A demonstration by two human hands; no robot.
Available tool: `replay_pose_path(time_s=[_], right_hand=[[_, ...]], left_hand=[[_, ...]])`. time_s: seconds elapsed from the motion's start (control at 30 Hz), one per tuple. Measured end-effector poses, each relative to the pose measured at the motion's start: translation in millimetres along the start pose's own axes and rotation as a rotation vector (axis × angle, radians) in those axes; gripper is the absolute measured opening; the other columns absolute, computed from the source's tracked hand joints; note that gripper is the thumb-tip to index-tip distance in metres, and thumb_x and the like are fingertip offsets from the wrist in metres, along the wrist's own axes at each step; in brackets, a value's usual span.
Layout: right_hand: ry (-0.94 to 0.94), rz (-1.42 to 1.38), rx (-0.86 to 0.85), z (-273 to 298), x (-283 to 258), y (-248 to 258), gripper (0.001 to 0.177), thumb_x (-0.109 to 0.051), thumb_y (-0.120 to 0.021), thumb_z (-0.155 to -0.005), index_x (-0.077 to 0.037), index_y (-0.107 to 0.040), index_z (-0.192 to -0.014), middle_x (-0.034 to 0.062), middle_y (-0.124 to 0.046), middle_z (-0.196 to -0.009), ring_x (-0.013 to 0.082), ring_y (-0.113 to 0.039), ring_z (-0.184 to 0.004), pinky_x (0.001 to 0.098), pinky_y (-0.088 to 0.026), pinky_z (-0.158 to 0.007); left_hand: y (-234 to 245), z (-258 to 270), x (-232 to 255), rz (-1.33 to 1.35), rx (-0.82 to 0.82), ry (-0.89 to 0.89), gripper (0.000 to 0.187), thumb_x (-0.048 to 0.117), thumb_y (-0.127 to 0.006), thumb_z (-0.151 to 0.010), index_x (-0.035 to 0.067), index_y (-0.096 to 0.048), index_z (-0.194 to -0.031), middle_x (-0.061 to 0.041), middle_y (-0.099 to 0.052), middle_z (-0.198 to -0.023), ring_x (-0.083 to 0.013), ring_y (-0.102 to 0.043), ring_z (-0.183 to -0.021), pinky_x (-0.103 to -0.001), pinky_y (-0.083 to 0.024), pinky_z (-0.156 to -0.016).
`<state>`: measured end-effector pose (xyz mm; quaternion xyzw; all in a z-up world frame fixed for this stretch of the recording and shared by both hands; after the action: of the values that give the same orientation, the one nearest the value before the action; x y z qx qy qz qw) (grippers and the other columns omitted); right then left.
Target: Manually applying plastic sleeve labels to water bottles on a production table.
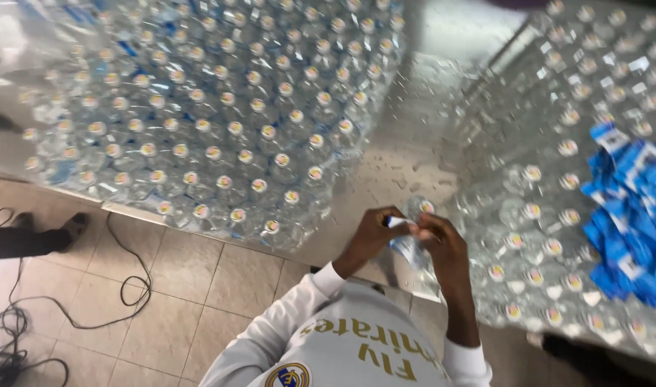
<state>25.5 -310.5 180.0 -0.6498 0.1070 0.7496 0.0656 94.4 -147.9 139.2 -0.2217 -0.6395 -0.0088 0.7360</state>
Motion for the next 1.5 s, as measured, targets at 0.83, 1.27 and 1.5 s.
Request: replay_pose_path(time_s=[0.83, 1.27, 1.5], right_hand=[[0.091, -0.492, 0.013, 14.8, 16.2, 12.1, 0.017, -0.013, -0.061, -0.108, -0.015, -0.054, -0.093, 0.0056, -0.061, -0.11, 0.0182, -0.06, -0.115, 0.0313, -0.045, -0.096], [0.701, 0.533, 0.003, 11.7, -55.3, 23.7, 0.019, -0.022, -0.092, -0.093, -0.01, -0.077, -0.095, 0.0055, -0.073, -0.097, 0.0338, -0.07, -0.118, 0.0514, -0.042, -0.112], [0.74, 1.005, 0.027, -12.6, -32.1, 15.2, 0.013, -0.028, -0.081, -0.103, -0.015, -0.077, -0.1, 0.0029, -0.063, -0.109, 0.0347, -0.058, -0.137, 0.0569, -0.037, -0.113]], left_hand=[[11.2, 12.2, -18.7, 0.103, -0.381, 0.403, 0.056, 0.064, -0.063, -0.108, 0.009, -0.071, -0.101, -0.009, -0.065, -0.084, -0.0215, -0.067, -0.078, -0.037, -0.06, -0.071], [-24.7, -20.2, 97.1, -1.023, -0.174, -0.563, 0.046, 0.04, -0.054, -0.117, 0.011, -0.075, -0.088, -0.006, -0.071, -0.081, -0.0256, -0.074, -0.077, -0.039, -0.057, -0.067], [-17.9, -49.8, 41.7, -1.347, -0.259, -0.564, 0.021, 0.019, -0.061, -0.112, 0.011, -0.078, -0.121, -0.008, -0.073, -0.117, -0.0312, -0.073, -0.112, -0.046, -0.059, -0.091]])
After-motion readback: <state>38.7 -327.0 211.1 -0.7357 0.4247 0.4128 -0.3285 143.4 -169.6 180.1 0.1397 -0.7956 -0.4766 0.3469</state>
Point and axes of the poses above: each hand's wrist, its own z-axis away from the middle knuckle, its own y-axis out of the back of the hand, x = y × z, the point moved 3 cm from there along -z, towards the middle knuckle
